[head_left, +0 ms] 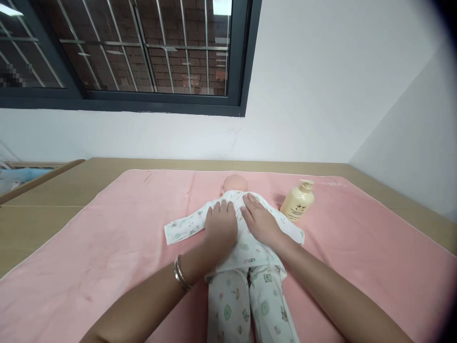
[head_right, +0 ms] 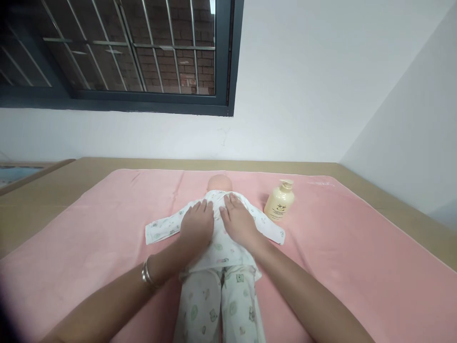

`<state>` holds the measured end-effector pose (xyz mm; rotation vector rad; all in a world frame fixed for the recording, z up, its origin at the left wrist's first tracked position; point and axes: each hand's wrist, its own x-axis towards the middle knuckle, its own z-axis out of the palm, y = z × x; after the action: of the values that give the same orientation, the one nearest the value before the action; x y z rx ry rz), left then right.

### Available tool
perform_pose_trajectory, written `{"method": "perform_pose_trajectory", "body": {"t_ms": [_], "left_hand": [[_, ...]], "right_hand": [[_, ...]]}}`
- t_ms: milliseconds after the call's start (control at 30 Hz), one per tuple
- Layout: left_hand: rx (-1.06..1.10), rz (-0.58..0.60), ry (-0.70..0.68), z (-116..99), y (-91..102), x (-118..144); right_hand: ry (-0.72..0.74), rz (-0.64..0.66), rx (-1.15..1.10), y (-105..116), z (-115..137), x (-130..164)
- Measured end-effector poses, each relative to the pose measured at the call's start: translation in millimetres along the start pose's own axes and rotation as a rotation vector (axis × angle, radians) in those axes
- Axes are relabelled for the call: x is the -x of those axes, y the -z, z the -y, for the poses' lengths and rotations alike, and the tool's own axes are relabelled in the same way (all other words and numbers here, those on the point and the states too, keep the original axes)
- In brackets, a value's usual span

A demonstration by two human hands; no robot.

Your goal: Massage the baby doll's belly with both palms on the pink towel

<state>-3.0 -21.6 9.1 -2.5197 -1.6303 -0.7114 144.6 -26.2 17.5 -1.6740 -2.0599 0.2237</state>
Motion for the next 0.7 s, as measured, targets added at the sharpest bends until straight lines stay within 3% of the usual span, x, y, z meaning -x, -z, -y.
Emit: {"method": "perform_pose_trajectory", "body": {"t_ms": [167, 400, 700], "left_hand": [[-0.152, -0.039, -0.031, -15, 1.8, 15], [0.111, -0.108, -0.104, 17, -7.6, -19], [0.265, -0.151, -0.005, 18, -32.5, -14]], "right_hand": [[-0.036, 0.005, 0.028, -3, -2, -1], [0.146, -0.036, 0.188, -6, 31, 34], [0.045, -0.056, -0.045, -9, -4, -1]]}}
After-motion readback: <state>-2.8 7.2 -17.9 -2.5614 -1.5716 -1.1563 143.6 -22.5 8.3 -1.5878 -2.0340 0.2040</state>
